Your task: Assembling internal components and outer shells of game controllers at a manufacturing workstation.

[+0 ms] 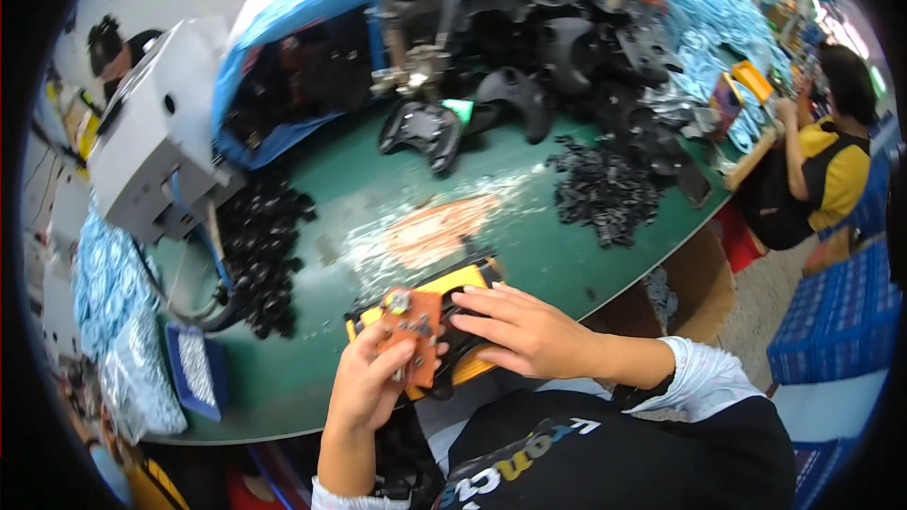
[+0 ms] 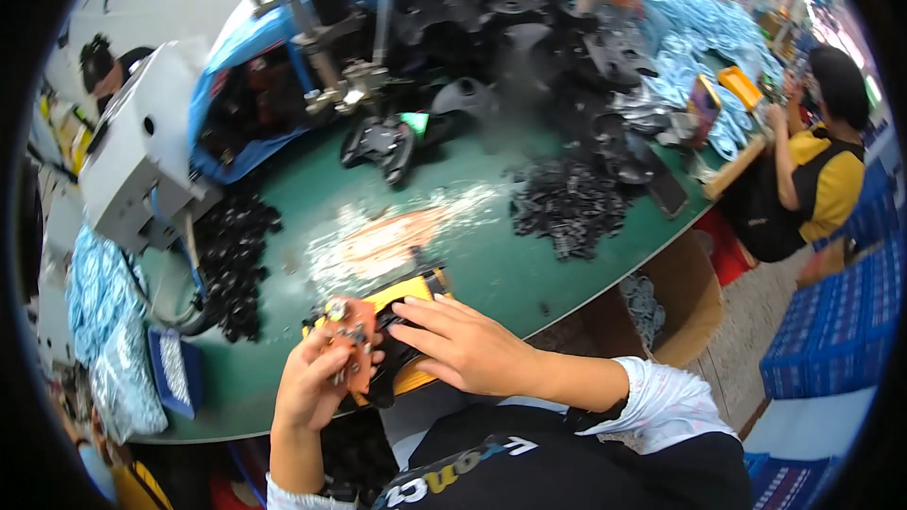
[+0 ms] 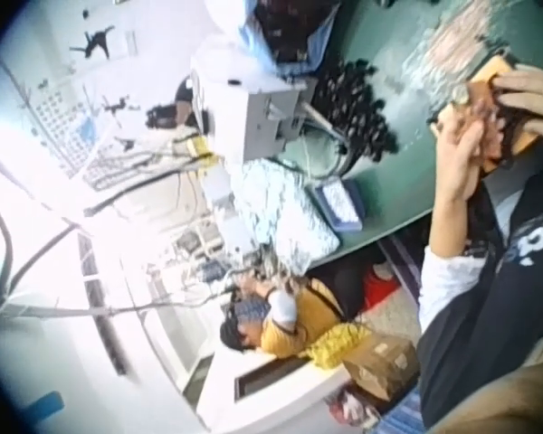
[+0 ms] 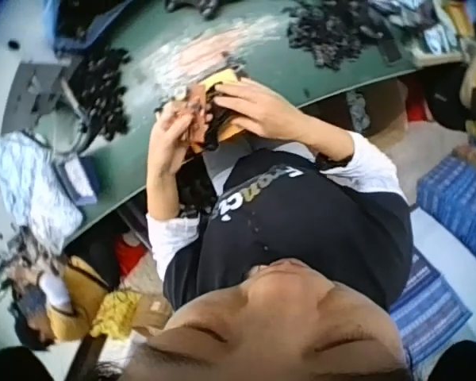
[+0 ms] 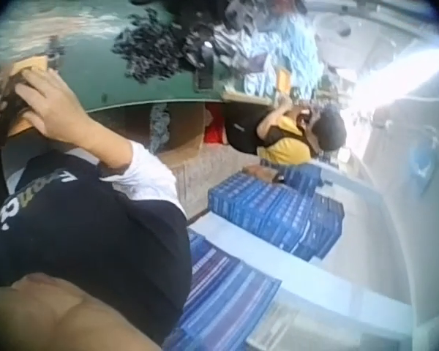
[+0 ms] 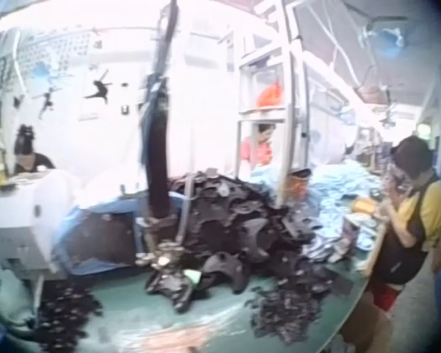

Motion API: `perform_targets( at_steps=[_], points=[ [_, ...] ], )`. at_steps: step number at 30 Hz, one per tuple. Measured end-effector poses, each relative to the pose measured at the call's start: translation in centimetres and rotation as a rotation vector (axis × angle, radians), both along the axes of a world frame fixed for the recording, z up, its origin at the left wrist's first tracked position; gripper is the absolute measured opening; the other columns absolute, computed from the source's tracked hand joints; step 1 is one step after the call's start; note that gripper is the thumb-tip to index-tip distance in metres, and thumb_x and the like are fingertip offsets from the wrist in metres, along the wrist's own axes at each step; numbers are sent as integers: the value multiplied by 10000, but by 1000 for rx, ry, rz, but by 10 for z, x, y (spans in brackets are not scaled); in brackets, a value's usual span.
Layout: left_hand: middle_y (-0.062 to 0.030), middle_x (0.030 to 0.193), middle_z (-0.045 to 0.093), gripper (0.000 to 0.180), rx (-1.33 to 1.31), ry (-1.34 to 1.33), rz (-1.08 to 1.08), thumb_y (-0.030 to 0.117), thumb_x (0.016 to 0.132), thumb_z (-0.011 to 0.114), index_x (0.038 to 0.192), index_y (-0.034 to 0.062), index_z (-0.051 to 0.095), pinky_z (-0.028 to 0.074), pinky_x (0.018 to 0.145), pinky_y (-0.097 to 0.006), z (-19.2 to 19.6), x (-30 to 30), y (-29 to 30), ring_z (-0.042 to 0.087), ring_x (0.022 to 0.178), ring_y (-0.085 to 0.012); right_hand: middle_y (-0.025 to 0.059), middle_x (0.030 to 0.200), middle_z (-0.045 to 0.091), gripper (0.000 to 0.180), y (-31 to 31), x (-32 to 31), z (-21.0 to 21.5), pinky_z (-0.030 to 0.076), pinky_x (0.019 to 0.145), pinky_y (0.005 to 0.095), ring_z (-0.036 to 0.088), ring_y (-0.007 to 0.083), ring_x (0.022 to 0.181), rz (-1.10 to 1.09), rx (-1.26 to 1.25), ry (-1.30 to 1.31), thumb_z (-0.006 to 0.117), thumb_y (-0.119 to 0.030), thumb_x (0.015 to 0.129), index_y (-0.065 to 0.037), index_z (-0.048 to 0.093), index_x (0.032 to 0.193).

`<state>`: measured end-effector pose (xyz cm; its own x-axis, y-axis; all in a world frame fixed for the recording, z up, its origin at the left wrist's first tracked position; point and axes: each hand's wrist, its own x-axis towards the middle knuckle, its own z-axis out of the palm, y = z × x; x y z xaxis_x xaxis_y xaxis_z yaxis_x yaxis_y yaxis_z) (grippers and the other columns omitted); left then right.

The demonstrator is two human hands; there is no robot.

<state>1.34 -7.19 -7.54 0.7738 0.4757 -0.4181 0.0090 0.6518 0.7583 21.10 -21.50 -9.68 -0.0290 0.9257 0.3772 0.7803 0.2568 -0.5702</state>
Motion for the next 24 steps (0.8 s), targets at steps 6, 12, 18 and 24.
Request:
perform_targets(
  at_steps=[6, 12, 18, 24],
  points=[
    [-191, 1144, 642, 422, -119, -79, 125, 35, 924, 586, 1321, -52, 473, 599, 830, -398, -10, -18, -18, 682, 1007, -303, 128, 844, 652, 145, -58, 62, 28, 524, 597, 352, 652, 270, 661, -693, -161, 90, 715, -74, 833, -1, 684, 954],
    [-157, 1100, 657, 417, -15, -17, 158, 74, 905, 621, 1288, -36, 497, 573, 830, -347, 0, 6, -23, 674, 966, -218, 122, 847, 619, 178, -86, 63, -7, 517, 654, 390, 647, 292, 727, -744, -385, 138, 748, -90, 807, -11, 660, 940],
    [-127, 1116, 655, 395, -33, 21, 148, 35, 906, 597, 1282, -44, 504, 559, 852, -334, 0, 2, -30, 666, 978, -195, 127, 863, 607, 150, -74, 81, -2, 498, 669, 393, 618, 321, 758, -541, -124, 32, 710, -12, 809, -21, 663, 951],
    [-135, 1124, 655, 399, -38, -6, 153, 38, 903, 605, 1280, -45, 505, 569, 849, -337, 0, 3, -32, 668, 988, -197, 157, 827, 618, 141, -65, 62, -4, 504, 640, 425, 626, 330, 700, -689, -374, 169, 734, -117, 825, -22, 636, 860]
  ],
)
